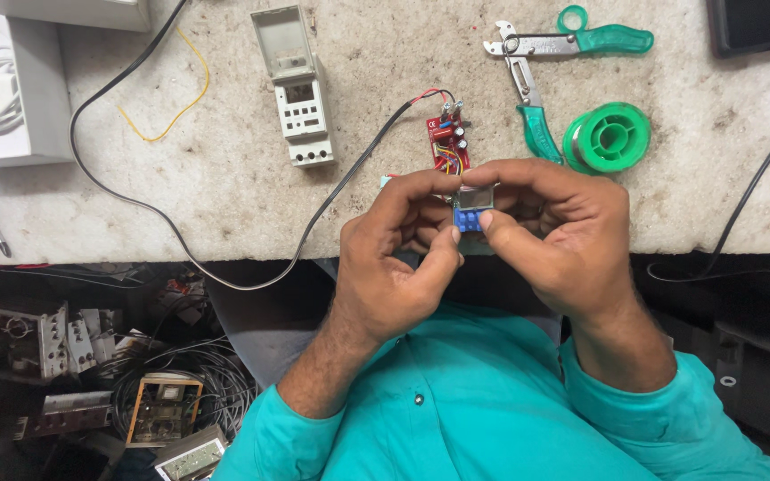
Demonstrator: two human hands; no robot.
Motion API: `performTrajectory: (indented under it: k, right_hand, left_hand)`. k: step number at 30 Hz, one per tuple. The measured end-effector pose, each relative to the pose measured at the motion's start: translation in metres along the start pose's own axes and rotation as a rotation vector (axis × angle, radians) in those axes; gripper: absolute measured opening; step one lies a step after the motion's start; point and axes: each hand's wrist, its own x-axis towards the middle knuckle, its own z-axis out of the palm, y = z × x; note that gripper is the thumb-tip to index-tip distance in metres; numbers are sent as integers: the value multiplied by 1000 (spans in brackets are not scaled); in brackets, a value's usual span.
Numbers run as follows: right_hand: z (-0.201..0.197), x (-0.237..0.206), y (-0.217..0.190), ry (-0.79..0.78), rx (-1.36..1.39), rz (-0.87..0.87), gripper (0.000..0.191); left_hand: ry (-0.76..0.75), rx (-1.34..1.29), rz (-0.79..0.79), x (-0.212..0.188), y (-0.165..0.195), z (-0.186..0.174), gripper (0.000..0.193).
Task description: The person sits at a workbench and assembles a small electronic module, holding a circuit board with a display and pressing a blue terminal connector onto it by hand. They repeatedly align and seat the connector, adjust wires on the board, and finally turn the assembly over to work on its underside.
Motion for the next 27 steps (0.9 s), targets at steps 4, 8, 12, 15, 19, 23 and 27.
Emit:
performTrajectory:
  k: [4, 8, 12, 15, 19, 23, 27]
  right_hand:
    - [-7, 2, -1, -95, 109, -10, 39]
    - [-8, 3, -3, -118, 38, -3, 41]
    - [-6, 4, -5, -91, -30, -8, 39]
    - [-5, 4, -6, -88, -31, -13, 38]
    - [-7, 4, -6, -103, -9, 0, 42]
    - [-6, 3, -5, -91, -21, 3, 41]
    - [-7, 3, -4, -85, -36, 10, 41]
  left_hand:
    - [-2, 2, -16, 1, 0, -1, 41]
    - [-1, -7, -22, 0, -1, 0, 41]
    - [-12, -5, -9, 0, -1, -1, 40]
    - [-11, -14, -15, 0, -1, -1, 40]
    - [-8, -10, -21, 1, 0, -1, 41]
    - [-6, -16, -26, 1, 0, -1, 40]
    - [-7, -8, -21, 0, 0, -1, 40]
